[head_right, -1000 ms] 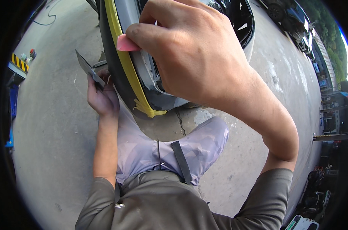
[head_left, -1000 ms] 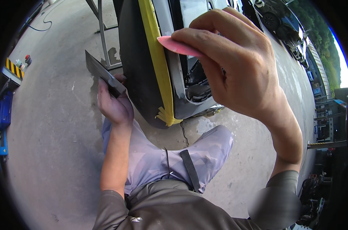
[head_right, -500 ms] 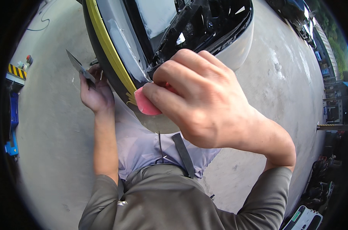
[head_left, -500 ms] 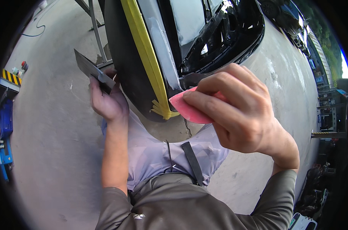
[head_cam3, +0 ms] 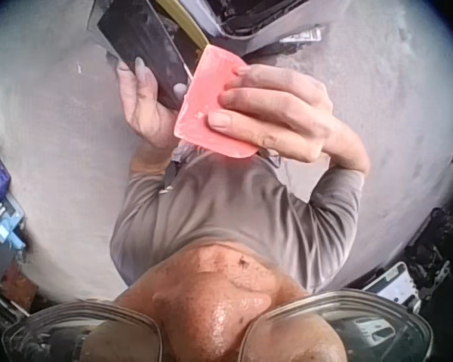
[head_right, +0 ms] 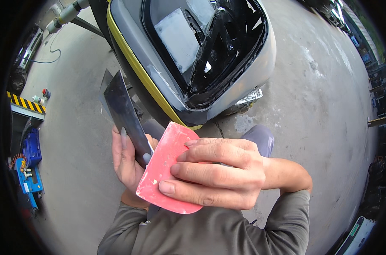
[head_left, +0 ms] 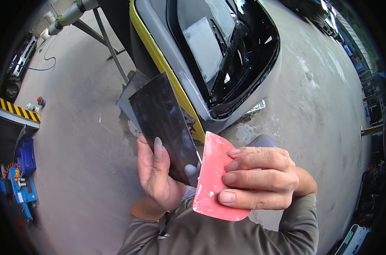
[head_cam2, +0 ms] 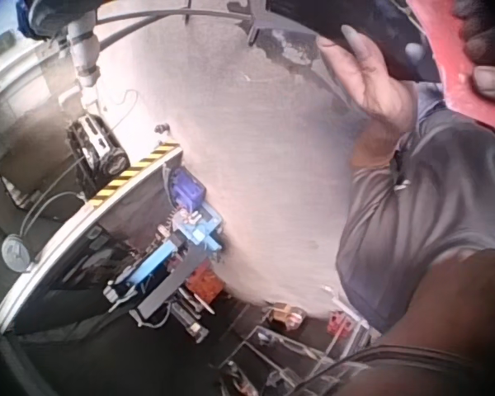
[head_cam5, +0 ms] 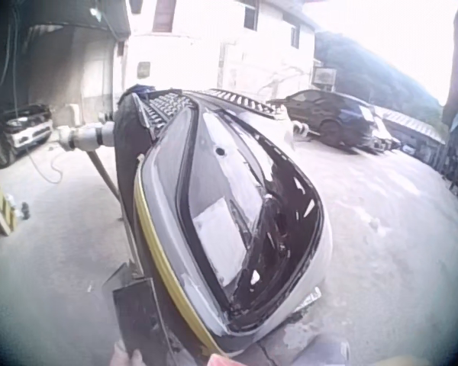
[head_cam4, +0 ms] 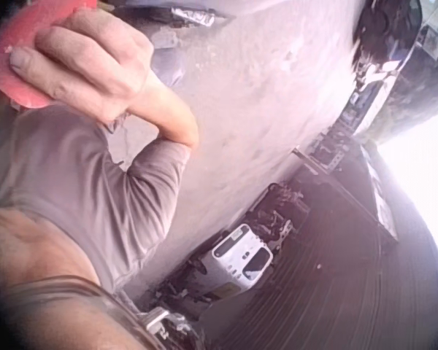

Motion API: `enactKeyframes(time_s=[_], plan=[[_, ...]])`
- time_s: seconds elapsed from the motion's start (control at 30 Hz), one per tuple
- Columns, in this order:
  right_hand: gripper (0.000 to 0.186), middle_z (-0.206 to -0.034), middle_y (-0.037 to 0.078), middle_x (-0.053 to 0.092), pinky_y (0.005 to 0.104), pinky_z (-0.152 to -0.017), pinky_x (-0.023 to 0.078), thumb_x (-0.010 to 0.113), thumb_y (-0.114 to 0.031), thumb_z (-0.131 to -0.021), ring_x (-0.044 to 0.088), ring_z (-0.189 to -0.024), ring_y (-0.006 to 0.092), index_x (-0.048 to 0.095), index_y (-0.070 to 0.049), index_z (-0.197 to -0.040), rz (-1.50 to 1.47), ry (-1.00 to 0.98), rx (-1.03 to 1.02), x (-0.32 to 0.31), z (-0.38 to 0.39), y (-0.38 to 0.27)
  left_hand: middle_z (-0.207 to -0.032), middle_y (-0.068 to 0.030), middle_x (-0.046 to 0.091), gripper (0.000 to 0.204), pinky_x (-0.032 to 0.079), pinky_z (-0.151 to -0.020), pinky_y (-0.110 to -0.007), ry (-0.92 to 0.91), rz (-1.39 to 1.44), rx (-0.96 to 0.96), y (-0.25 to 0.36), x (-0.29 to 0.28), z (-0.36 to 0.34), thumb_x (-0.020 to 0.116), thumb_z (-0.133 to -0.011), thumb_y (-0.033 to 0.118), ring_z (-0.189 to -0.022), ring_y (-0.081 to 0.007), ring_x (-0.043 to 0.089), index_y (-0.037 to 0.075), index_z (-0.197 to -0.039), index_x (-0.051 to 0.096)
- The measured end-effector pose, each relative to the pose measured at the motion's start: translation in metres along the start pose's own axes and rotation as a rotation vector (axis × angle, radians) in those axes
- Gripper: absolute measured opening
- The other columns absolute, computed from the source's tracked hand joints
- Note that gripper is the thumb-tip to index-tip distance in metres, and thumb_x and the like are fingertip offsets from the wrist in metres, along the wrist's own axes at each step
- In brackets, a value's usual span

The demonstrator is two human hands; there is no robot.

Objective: The person applies body filler to a car bumper using a metal spreader, then smooths the filler with a red plastic spreader. The person works on the front bumper of a black Mercedes, spreading filler over a taped-off area and smoothing it along the edges.

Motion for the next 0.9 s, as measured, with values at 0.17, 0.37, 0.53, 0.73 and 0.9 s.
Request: enactKeyframes(time_s=[0.17, 0.37, 0.53, 0.73, 0.9], plan=[[0.046, -0.092, 0.006, 0.07, 0.0285, -0.061, 0.058, 0.07, -0.011, -0.056, 0.066, -0.076, 0.0186, 0.08, -0.007, -0.1, 0.353, -0.169, 0.097, -0.005, -0.01, -0.007, -0.094, -0.0078, 0.061, 0.039, 0.047, -0.063, -0.026, 0.131, -0.035, 0.107, 0.031, 0.01, -0.016, 0.038, -0.111, 0.021, -0.068, -0.0109, 0.055, 0.003, -0.145, 0.039], [0.039, -0.102, 0.005, 0.071, 0.0431, -0.087, 0.062, 0.09, -0.017, -0.068, 0.069, -0.095, 0.0231, 0.078, -0.014, -0.106, 0.477, -0.273, 0.204, -0.025, -0.046, -0.018, -0.116, -0.0072, 0.061, 0.025, 0.048, -0.093, -0.026, -0.135, -0.171, 0.277, 0.051, -0.007, -0.047, 0.041, -0.108, 0.011, -0.103, -0.0093, 0.059, 0.001, -0.13, 0.049], [0.04, -0.104, 0.001, 0.071, 0.0474, -0.095, 0.06, 0.089, -0.018, -0.067, 0.068, -0.097, 0.0186, 0.08, -0.018, -0.106, 0.479, -0.333, 0.023, -0.002, -0.064, -0.015, -0.113, -0.0081, 0.062, 0.022, 0.048, -0.092, -0.025, -0.107, -0.219, 0.272, 0.05, -0.017, -0.054, 0.043, -0.108, 0.011, -0.101, -0.0096, 0.058, 0.001, -0.126, 0.049], [0.033, -0.098, 0.005, 0.072, 0.0397, -0.082, 0.061, 0.078, -0.006, -0.073, 0.069, -0.091, 0.0187, 0.079, -0.014, -0.105, 0.361, -0.524, 0.127, 0.006, -0.088, 0.009, -0.106, -0.0115, 0.063, 0.029, 0.049, -0.088, -0.026, 0.131, -0.058, 0.392, 0.046, -0.04, -0.091, 0.047, -0.107, 0.015, -0.094, -0.015, 0.06, -0.002, -0.129, 0.049], [0.032, -0.094, 0.014, 0.073, 0.0318, -0.067, 0.06, 0.067, 0.006, -0.08, 0.073, -0.08, 0.0251, 0.075, -0.001, -0.11, 0.371, -0.441, 0.184, -0.021, -0.128, 0.089, -0.102, -0.0101, 0.052, 0.023, 0.041, -0.081, -0.031, 0.103, 0.17, 0.378, 0.01, -0.067, -0.116, 0.04, -0.109, 0.018, -0.089, -0.0156, 0.05, -0.001, -0.119, 0.047]])
Point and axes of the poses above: each hand's wrist, its own z-axis away from the middle knuckle, its own x-axis out of the palm, y = z × x, the point moved 1 cm from there along -z, towards the middle knuckle
